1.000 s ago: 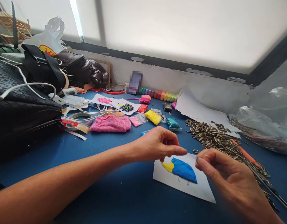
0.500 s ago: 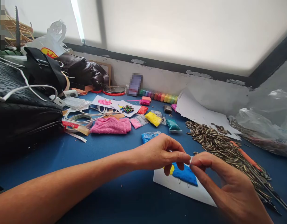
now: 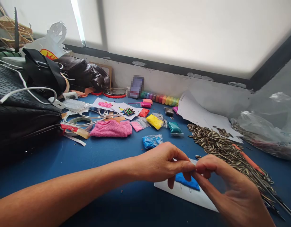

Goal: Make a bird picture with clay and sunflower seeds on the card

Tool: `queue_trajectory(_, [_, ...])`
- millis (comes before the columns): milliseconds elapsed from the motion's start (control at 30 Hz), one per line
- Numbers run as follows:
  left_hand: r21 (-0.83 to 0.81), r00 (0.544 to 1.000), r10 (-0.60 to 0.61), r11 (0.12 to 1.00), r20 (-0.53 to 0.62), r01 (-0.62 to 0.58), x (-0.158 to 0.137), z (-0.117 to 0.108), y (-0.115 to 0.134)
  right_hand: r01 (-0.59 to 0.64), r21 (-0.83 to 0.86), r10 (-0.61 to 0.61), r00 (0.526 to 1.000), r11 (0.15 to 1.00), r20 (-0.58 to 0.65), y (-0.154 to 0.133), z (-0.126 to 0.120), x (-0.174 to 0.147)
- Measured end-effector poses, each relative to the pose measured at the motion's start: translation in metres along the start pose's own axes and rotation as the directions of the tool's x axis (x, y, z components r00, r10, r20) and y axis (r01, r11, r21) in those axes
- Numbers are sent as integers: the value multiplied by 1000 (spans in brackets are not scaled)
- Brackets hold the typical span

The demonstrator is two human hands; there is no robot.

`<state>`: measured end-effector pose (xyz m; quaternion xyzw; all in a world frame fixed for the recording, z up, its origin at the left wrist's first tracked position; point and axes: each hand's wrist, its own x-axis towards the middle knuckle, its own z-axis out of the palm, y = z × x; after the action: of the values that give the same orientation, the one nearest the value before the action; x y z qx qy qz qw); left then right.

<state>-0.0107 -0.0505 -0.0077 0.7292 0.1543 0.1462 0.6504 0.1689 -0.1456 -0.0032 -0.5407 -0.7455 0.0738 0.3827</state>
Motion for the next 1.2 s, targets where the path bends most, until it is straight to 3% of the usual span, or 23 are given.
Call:
queue_trajectory(267, [-34,999,-28,999,-30,27,0,3,1,2,22,-2,1000,1000,10,2,-2,-3])
queue_trajectory(633, [-179,999,-44,983,-11,41,3,-2,-1,-142,128,138,990,982,41,3,-3,-4])
queue_trajectory(833, [-44,999,-21,999,49,24,1,-3,0,-59,104,60,998,993,-2,5,-3,-5])
queue_trajectory(1200, [234,995,-97,967,-8,96,-1,-7,9,-132,130,128,991,983,36,11,-2,0])
